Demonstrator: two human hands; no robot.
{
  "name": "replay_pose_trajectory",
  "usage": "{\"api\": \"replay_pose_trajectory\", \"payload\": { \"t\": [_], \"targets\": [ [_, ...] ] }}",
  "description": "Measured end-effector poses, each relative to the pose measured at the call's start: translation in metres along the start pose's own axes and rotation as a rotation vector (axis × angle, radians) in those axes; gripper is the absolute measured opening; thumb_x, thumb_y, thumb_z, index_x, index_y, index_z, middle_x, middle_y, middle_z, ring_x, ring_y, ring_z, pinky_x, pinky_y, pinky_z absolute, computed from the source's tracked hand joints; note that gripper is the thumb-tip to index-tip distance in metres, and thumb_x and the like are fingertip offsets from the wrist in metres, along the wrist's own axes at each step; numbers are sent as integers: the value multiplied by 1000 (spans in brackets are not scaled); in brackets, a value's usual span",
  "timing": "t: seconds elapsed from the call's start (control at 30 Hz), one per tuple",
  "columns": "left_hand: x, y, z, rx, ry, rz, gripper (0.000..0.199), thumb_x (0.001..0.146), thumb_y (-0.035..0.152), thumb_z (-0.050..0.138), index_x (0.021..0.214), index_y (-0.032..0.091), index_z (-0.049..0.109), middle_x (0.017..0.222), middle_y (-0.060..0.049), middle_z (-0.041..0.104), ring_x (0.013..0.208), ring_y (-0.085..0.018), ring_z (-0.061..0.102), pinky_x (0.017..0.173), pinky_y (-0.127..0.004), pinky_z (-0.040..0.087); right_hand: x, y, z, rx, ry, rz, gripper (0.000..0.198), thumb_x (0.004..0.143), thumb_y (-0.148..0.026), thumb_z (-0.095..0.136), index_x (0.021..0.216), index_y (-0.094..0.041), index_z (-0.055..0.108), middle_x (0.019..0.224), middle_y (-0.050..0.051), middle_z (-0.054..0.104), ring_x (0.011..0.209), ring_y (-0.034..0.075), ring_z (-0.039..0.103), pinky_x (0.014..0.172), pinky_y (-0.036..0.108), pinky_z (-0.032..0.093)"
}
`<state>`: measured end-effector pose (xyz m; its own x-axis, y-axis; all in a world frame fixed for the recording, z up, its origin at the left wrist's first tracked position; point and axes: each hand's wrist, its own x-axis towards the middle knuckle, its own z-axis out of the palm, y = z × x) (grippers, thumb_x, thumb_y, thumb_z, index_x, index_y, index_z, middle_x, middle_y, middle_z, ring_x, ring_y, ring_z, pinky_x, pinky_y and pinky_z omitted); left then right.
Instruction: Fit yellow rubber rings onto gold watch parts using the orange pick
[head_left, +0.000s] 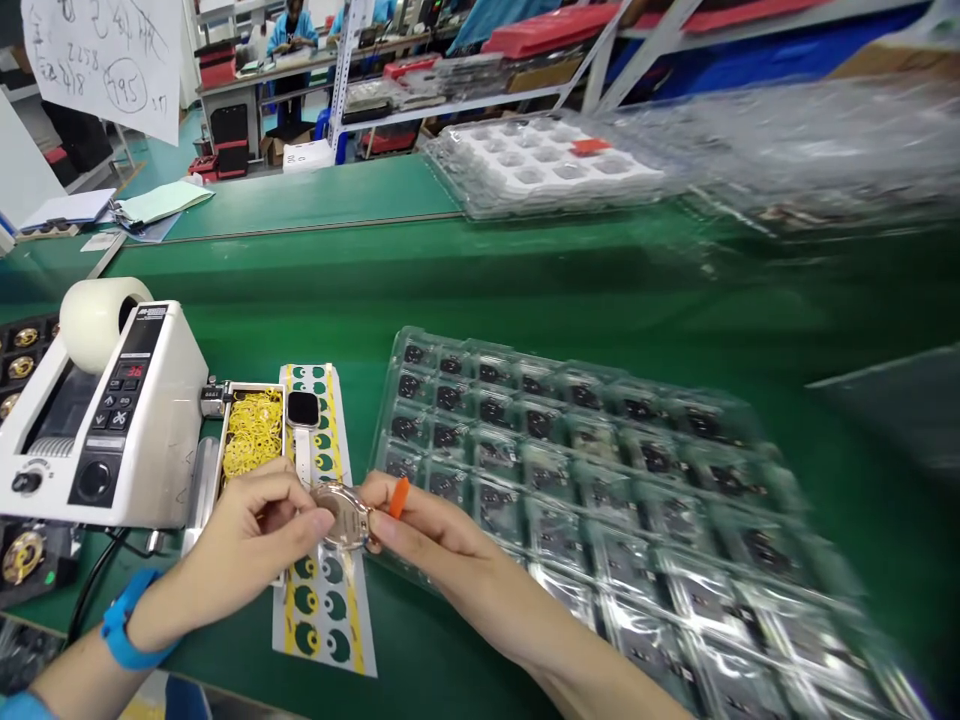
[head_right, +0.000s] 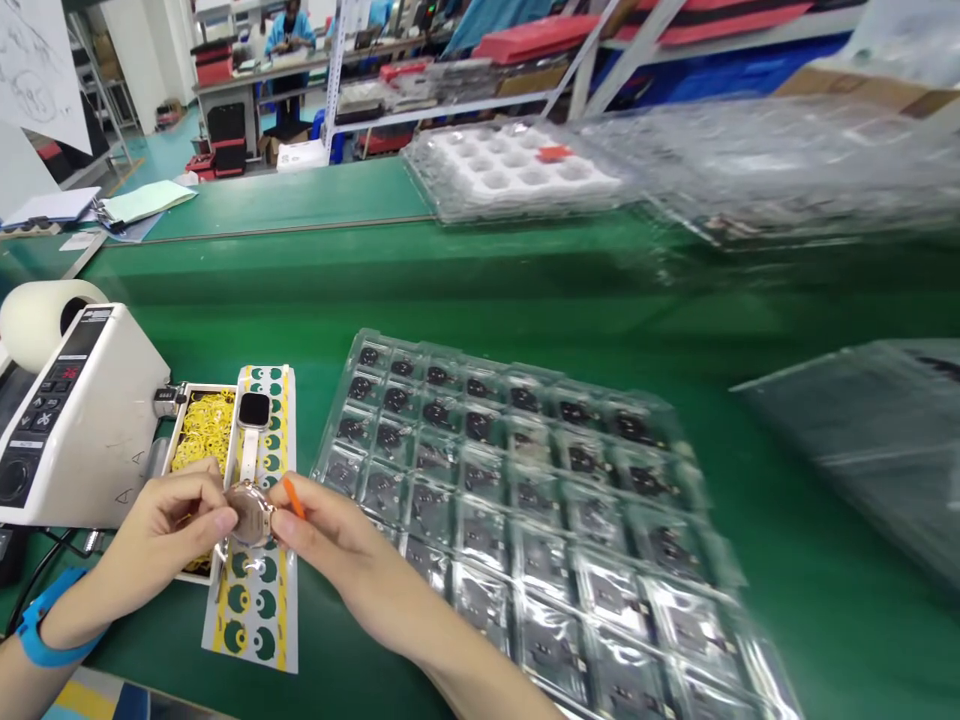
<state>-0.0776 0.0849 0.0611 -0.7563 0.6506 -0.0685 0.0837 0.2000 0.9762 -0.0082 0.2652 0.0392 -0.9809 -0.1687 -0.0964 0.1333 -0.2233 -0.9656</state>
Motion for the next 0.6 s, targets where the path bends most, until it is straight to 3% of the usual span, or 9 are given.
{"api": "replay_pose_trajectory", "payload": {
  "t": [0.4, 0.6],
  "targets": [
    [1, -3, 6, 84, 79, 72, 28, 84, 29, 58, 58, 20, 50, 64, 2, 42, 57, -13, 38, 52, -28, 28, 1, 1, 3, -40, 24, 10, 52, 83, -71, 60, 72, -21, 53, 72, 0, 43, 69, 18, 40, 65, 30, 36],
    [1, -7, 7, 348, 237, 159, 28, 77, 24, 67, 59, 19, 47, 64, 3, 44, 58, -12, 41, 53, -25, 30, 1, 3, 2, -66, 46, -7, 51, 84, -71, 60, 76, -20, 57, 72, -1, 43, 67, 17, 39, 64, 28, 35]
  ]
}}
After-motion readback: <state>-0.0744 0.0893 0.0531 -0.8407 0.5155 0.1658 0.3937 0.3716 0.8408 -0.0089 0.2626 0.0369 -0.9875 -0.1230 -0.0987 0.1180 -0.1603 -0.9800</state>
